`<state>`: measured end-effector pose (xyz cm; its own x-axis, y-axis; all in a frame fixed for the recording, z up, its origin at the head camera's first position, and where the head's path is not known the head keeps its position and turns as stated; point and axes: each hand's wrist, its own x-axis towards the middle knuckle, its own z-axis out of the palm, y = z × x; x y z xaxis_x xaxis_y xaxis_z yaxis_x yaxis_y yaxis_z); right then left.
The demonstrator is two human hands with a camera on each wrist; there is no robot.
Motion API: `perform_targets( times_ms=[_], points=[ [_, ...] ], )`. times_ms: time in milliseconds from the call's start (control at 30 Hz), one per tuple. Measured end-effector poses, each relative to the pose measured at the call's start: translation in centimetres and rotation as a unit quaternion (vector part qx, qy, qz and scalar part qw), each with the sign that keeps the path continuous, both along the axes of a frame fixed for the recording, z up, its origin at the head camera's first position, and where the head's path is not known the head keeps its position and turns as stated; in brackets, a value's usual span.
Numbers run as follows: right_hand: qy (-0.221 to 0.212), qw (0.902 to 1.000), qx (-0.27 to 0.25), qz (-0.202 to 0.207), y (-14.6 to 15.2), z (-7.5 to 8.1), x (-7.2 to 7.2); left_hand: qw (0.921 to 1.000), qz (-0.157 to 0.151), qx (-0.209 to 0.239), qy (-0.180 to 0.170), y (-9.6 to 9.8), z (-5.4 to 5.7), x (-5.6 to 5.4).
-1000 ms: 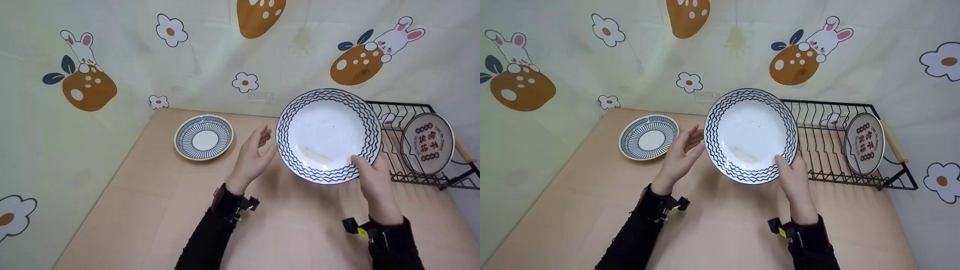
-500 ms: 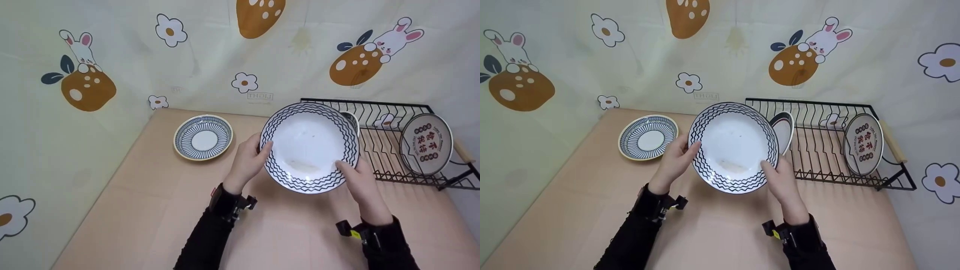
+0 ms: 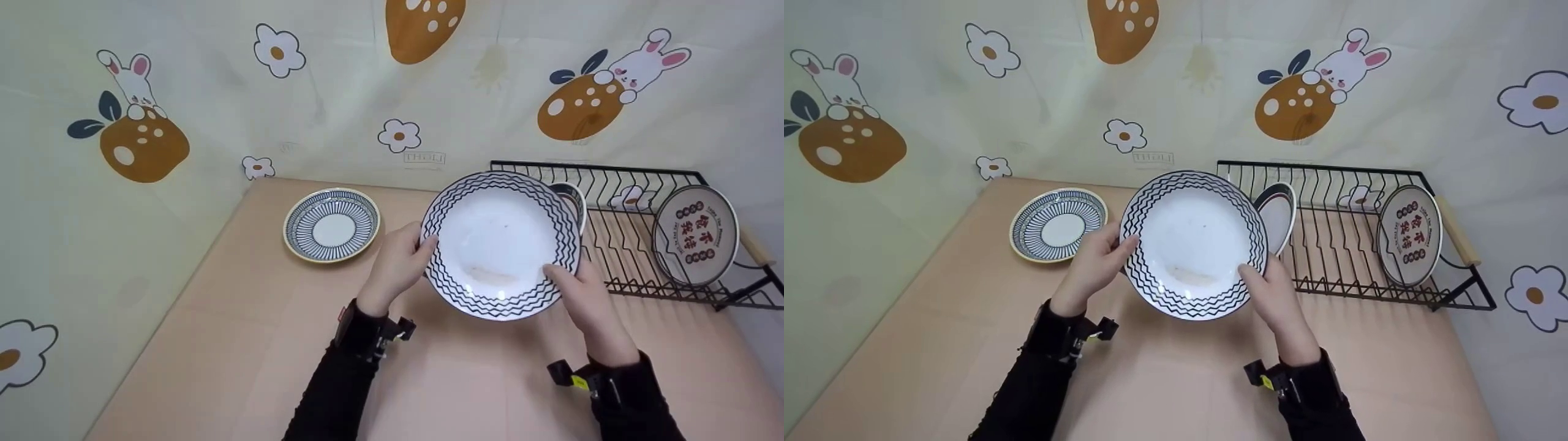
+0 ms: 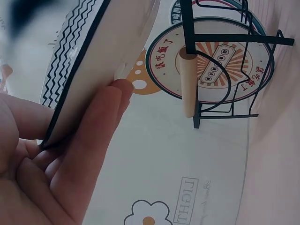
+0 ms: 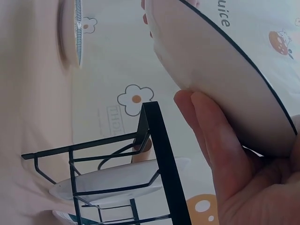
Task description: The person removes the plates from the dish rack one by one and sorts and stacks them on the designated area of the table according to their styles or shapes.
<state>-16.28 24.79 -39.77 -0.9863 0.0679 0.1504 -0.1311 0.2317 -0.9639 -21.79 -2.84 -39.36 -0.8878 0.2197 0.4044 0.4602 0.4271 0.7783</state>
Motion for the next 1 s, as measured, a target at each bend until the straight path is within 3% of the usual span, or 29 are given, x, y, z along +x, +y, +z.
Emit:
perform_targets(
  times_ms=[333, 533, 800, 1000],
  points=[
    [-0.007, 0.9992, -0.027, 0.029, 0.0, 0.1, 0.1, 0.9994, 0.021, 0.022, 0.015, 0.1, 0.0, 0.1],
    [-0.006, 0.9982, -0.027, 0.053, -0.1, 0.1, 0.0, 0.9988, 0.029, 0.038, 0.001, 0.0, 0.0, 0.1],
    [0.038, 0.9975, 0.007, 0.059, -0.2, -0.1, -0.3, 0.9950, 0.032, 0.074, -0.058, -0.4, -0.1, -0.2],
    [0.115, 0.9916, 0.036, 0.047, 0.1, 0.3, -0.1, 0.9940, 0.050, 0.084, -0.049, -1.3, 0.4, -0.3]
  ],
)
